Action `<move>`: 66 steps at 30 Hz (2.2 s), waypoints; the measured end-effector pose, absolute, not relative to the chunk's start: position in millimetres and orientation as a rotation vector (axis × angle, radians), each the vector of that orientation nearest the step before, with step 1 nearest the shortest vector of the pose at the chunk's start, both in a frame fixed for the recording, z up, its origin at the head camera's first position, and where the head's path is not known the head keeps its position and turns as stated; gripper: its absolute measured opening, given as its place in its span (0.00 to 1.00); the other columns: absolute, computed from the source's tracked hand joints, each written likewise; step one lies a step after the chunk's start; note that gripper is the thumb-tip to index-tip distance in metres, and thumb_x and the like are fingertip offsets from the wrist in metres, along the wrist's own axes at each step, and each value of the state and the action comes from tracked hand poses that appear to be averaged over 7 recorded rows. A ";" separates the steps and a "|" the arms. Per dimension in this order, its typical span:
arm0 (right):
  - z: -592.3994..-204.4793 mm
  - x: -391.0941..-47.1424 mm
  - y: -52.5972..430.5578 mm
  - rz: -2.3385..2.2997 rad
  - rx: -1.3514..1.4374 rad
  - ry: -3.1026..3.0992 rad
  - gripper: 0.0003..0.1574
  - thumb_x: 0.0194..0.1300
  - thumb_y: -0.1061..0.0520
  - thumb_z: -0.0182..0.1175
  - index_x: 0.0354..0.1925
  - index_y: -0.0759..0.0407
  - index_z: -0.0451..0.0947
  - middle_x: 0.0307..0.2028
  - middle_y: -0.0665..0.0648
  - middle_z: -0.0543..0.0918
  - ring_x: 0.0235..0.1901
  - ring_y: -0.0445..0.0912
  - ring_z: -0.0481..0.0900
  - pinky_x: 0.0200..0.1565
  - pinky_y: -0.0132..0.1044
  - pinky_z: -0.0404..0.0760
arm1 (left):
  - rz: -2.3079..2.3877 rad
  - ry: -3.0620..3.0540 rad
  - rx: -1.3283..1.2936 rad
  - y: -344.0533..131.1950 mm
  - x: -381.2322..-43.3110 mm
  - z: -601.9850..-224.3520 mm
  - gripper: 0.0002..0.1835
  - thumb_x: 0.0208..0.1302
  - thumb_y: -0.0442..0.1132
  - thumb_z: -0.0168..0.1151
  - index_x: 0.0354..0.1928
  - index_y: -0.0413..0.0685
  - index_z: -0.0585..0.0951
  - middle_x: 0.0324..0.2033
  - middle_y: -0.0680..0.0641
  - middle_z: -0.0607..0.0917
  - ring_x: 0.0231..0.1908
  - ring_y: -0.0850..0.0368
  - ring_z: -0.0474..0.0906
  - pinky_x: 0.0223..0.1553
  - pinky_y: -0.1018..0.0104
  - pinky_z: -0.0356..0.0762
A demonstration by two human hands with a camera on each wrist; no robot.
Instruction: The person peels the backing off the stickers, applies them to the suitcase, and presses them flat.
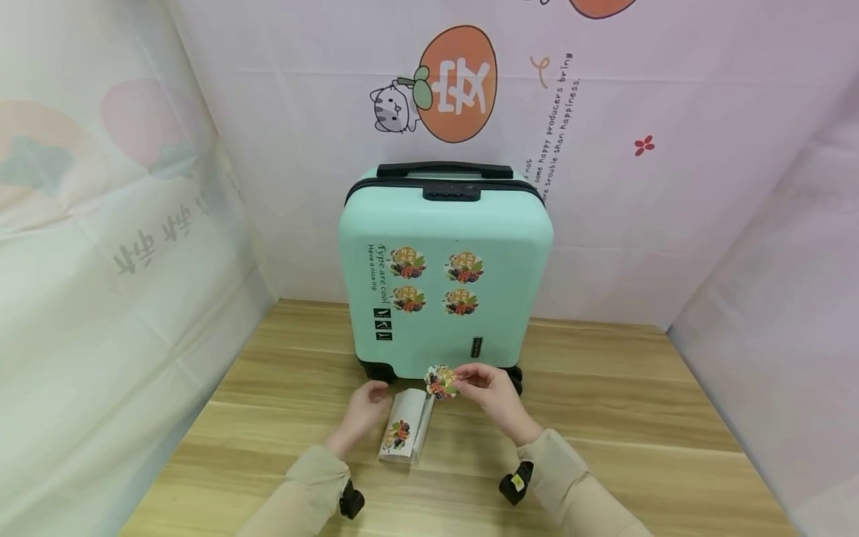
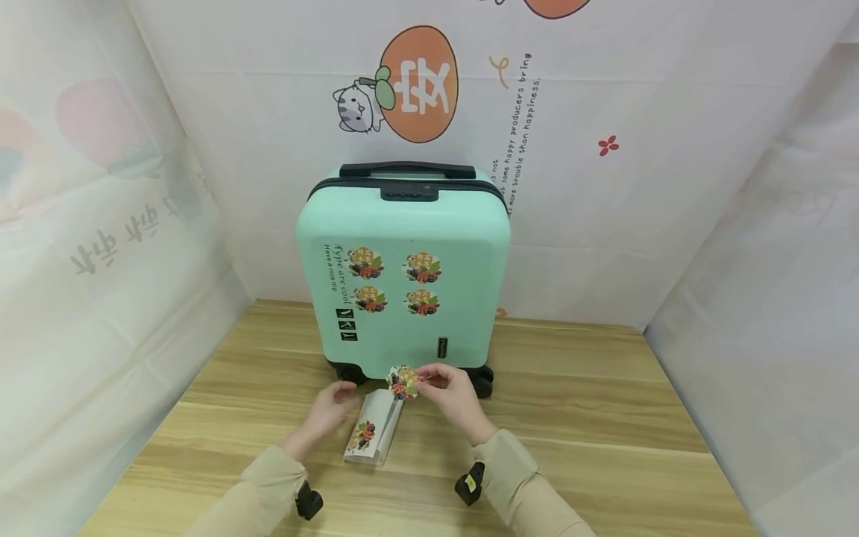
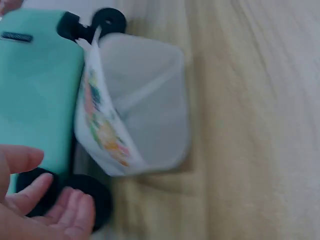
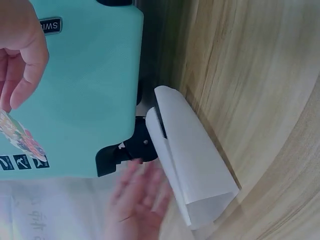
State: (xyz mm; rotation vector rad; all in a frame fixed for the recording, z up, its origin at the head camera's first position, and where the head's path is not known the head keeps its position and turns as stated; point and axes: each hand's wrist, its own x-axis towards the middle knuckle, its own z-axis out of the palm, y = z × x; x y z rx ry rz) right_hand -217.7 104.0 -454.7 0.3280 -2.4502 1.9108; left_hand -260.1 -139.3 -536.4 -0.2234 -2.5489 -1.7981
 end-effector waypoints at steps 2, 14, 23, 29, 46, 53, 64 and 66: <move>-453.5 -217.7 104.7 1.929 0.340 -2.462 0.16 0.62 0.61 0.62 0.48 0.67 0.79 0.42 0.62 0.82 0.38 0.45 0.80 0.38 0.32 0.80 | -1.816 -2.478 -0.278 -136.4 -257.6 -523.2 0.15 0.62 0.28 0.57 0.50 0.26 0.75 0.45 0.30 0.80 0.47 0.39 0.78 0.48 0.56 0.80; -456.7 -217.4 98.5 1.973 0.492 -2.521 0.18 0.65 0.60 0.59 0.51 0.69 0.77 0.45 0.66 0.82 0.42 0.50 0.80 0.44 0.42 0.81 | -1.818 -2.435 -0.647 -109.2 -225.4 -454.9 0.13 0.64 0.30 0.59 0.48 0.31 0.79 0.41 0.37 0.83 0.41 0.47 0.80 0.38 0.74 0.78; -457.7 -217.0 92.0 1.951 0.503 -2.531 0.19 0.64 0.57 0.61 0.50 0.68 0.78 0.45 0.64 0.83 0.40 0.43 0.81 0.46 0.45 0.81 | -1.787 -2.423 -0.635 -113.7 -234.3 -468.9 0.06 0.61 0.31 0.62 0.38 0.36 0.83 0.34 0.41 0.85 0.33 0.56 0.81 0.34 0.69 0.82; -459.8 -217.8 87.0 2.124 0.320 -2.345 0.25 0.65 0.59 0.59 0.58 0.69 0.71 0.53 0.67 0.78 0.43 0.40 0.80 0.52 0.45 0.79 | -1.842 -2.384 -0.591 -114.0 -233.6 -467.2 0.04 0.61 0.30 0.62 0.36 0.36 0.83 0.33 0.40 0.85 0.32 0.56 0.81 0.34 0.68 0.82; -452.1 -228.1 58.7 1.836 0.226 -2.317 0.17 0.61 0.56 0.64 0.48 0.62 0.78 0.43 0.60 0.82 0.43 0.47 0.79 0.42 0.35 0.79 | -1.959 -2.182 -0.387 -115.8 -242.7 -457.2 0.06 0.60 0.30 0.63 0.37 0.34 0.81 0.33 0.38 0.84 0.30 0.67 0.77 0.32 0.77 0.76; -450.1 -244.5 44.1 1.734 0.248 -2.230 0.10 0.60 0.55 0.65 0.37 0.60 0.81 0.35 0.58 0.84 0.36 0.45 0.79 0.36 0.34 0.79 | -1.882 -2.148 -0.309 -114.2 -257.5 -454.0 0.05 0.61 0.29 0.62 0.37 0.33 0.81 0.36 0.36 0.83 0.36 0.56 0.79 0.33 0.76 0.77; -452.4 -269.6 29.2 1.508 0.244 -2.123 0.06 0.60 0.56 0.65 0.34 0.58 0.82 0.32 0.56 0.84 0.32 0.45 0.81 0.31 0.33 0.80 | -1.711 -1.988 -0.361 -110.4 -276.5 -455.0 0.04 0.60 0.33 0.64 0.35 0.38 0.82 0.32 0.40 0.84 0.33 0.51 0.82 0.34 0.72 0.80; -454.0 -272.8 27.9 1.430 0.261 -2.099 0.04 0.60 0.57 0.65 0.33 0.58 0.83 0.31 0.55 0.84 0.32 0.46 0.81 0.31 0.34 0.81 | -1.693 -1.957 -0.365 -108.1 -278.6 -455.8 0.04 0.60 0.32 0.64 0.34 0.37 0.82 0.31 0.40 0.84 0.32 0.51 0.81 0.33 0.71 0.80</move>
